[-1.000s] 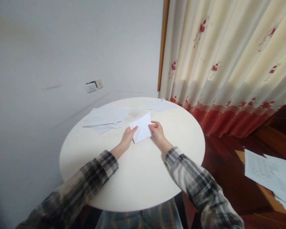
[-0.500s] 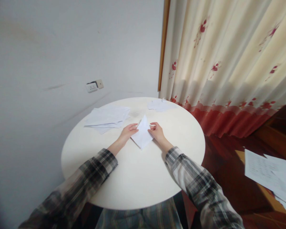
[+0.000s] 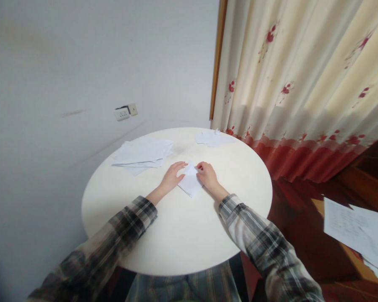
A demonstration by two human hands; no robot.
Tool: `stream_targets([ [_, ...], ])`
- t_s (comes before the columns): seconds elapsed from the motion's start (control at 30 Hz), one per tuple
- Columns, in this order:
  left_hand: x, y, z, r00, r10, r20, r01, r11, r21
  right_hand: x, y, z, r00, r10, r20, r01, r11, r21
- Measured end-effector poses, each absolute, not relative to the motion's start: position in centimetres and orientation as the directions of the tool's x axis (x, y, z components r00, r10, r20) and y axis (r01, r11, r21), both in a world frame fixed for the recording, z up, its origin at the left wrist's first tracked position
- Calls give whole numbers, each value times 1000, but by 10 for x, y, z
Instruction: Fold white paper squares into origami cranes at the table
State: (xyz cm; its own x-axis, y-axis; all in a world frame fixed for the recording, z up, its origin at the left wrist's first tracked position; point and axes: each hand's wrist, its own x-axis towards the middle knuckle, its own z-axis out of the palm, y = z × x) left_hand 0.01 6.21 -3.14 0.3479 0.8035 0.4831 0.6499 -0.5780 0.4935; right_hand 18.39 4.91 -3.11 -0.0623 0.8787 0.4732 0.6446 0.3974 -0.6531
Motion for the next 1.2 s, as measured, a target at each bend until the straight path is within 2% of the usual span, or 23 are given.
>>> stream_targets([
  [0.13,3,62,-34,530,738,418,623,-673,399,180,49,-32,-248,852,460,620,505,-601],
  [0.33,2,63,-34,566,745,353,631,-667,396,185,55,-36,-352,844,406,652,532,-540],
  [0.47,-6,54,-19,622,759,195,642,-636,429,193,56,-34,-407,816,410,612,577,-541],
  [0.57,-10,49,-8,708,703,67,621,-665,415,197,55,-33,-428,804,413,609,594,-526],
  [0.7,-11,47,-6,741,671,-19,626,-681,379,197,53,-31,-453,789,415,611,614,-499],
  [1.0,-8,47,-13,714,698,57,644,-686,338,197,54,-32,-439,797,416,613,604,-510],
  [1.2,-6,48,-15,706,673,221,599,-733,322,197,55,-34,-439,800,409,614,600,-513],
])
